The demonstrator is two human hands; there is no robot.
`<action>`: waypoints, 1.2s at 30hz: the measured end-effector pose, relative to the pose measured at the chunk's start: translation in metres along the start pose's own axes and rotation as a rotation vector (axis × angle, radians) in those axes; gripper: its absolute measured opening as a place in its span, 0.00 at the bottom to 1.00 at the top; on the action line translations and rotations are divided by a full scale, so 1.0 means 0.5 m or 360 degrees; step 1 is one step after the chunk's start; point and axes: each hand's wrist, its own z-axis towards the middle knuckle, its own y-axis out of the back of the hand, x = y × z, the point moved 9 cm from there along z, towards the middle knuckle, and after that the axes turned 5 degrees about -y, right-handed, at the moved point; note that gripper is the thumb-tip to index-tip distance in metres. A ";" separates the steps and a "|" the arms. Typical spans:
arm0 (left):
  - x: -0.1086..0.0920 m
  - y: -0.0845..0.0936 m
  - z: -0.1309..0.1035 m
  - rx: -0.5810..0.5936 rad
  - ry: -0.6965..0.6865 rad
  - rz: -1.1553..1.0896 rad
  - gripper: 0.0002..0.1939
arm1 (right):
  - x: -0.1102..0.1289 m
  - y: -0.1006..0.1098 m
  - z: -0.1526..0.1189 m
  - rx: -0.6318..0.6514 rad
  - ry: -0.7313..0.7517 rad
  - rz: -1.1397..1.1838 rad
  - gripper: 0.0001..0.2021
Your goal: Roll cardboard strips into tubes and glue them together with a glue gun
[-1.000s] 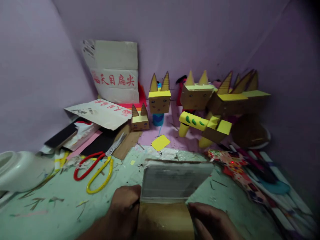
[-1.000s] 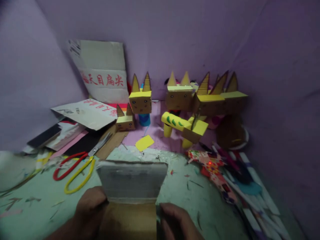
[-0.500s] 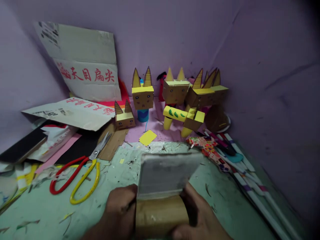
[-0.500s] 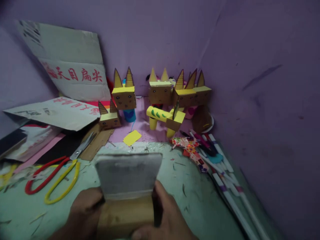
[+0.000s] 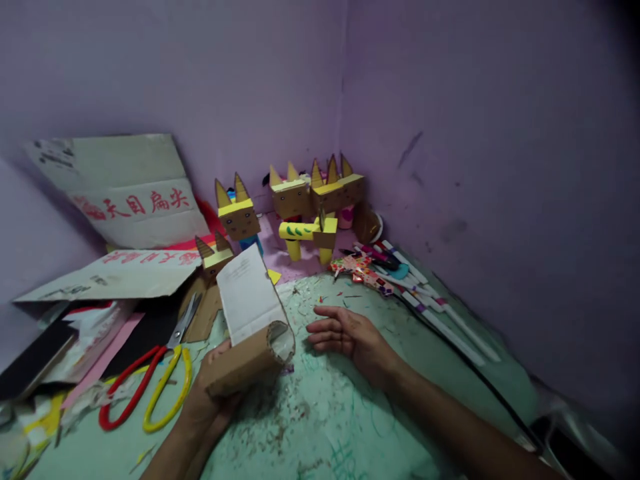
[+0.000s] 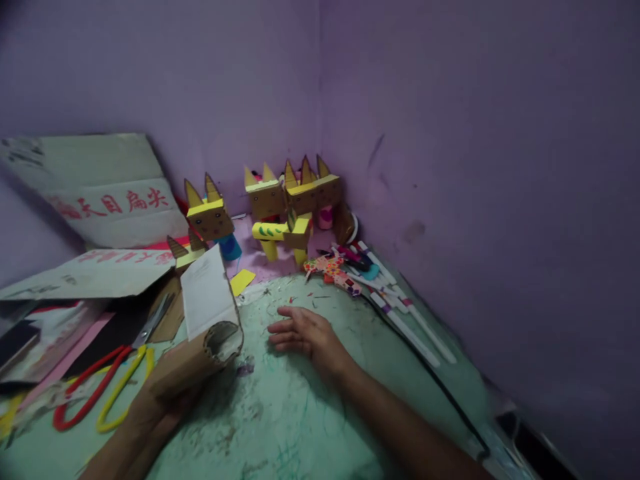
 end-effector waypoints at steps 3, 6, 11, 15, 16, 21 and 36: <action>-0.005 -0.025 -0.006 0.0111 -0.0059 0.0088 0.15 | -0.001 -0.014 -0.003 0.0090 0.0057 -0.0056 0.27; -0.005 -0.048 -0.009 0.0224 -0.0147 0.0229 0.16 | -0.006 -0.055 -0.012 0.0259 0.0100 -0.0153 0.41; -0.011 -0.058 -0.014 0.0285 -0.0336 0.0471 0.12 | -0.004 -0.097 -0.018 0.0273 0.0233 -0.0266 0.47; -0.019 -0.052 -0.018 0.0268 -0.0453 0.0624 0.11 | -0.012 -0.095 -0.019 0.0218 0.0236 -0.0276 0.35; -0.021 -0.051 -0.018 0.0268 -0.0472 0.0650 0.11 | -0.014 -0.095 -0.022 0.0227 0.0226 -0.0272 0.33; -0.024 -0.069 -0.024 0.0391 -0.0467 0.0702 0.11 | 0.013 -0.093 -0.016 0.0261 0.0118 -0.0229 0.38; -0.026 -0.069 -0.054 0.0528 -0.0605 0.1021 0.08 | 0.074 -0.094 -0.013 0.0417 -0.1414 -0.0471 0.38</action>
